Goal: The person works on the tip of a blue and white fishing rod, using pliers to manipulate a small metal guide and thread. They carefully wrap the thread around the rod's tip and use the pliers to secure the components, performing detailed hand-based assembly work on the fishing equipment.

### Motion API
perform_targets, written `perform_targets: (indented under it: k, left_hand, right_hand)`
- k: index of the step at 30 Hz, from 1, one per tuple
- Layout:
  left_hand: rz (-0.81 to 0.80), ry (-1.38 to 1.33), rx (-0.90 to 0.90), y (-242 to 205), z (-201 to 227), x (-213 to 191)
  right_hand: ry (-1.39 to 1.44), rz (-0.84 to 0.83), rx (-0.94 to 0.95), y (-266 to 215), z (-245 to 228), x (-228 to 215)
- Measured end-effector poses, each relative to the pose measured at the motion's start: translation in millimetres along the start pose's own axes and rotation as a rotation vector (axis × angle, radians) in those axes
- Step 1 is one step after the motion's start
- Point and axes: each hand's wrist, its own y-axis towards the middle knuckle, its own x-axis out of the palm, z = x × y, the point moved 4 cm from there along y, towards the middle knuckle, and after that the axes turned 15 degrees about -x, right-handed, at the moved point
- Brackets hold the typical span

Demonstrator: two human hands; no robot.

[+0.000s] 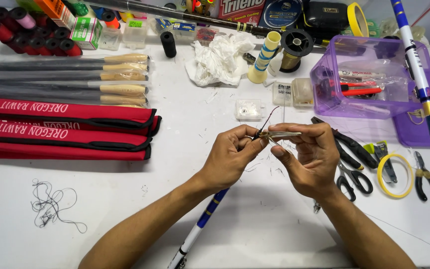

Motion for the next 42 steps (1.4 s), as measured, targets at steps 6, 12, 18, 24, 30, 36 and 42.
perform_targets:
  k: [6, 12, 18, 24, 30, 36, 42]
  left_hand:
    - [-0.001, 0.004, 0.003, -0.2, 1.5, -0.3]
    - [0.002, -0.012, 0.001, 0.3, -0.9, -2.6]
    - [-0.002, 0.01, 0.015, -0.2, 2.5, -1.4]
    - [0.006, 0.011, 0.012, -0.9, 5.2, -2.1]
    - [0.007, 0.021, 0.003, -0.3, 3.2, -2.7]
    - [0.009, -0.002, -0.004, 1.7, -0.8, -2.2]
    - [0.062, 0.056, -0.2, -3.6, 11.9, -0.1]
  right_hand:
    - [-0.018, -0.009, -0.022, 1.1, -2.9, 3.5]
    - [-0.03, -0.021, -0.038, 0.5, -1.6, 2.8]
    - [-0.043, -0.027, -0.048, 1.6, -3.7, 4.2]
    - [-0.051, -0.041, -0.053, 4.6, -5.6, 4.9]
    - [-0.08, -0.032, -0.039, 3.2, -4.2, 3.3]
    - [-0.097, 0.063, 0.005, 8.9, -8.9, -8.3]
    - [-0.545, -0.031, 0.427, 23.1, -5.3, -71.9]
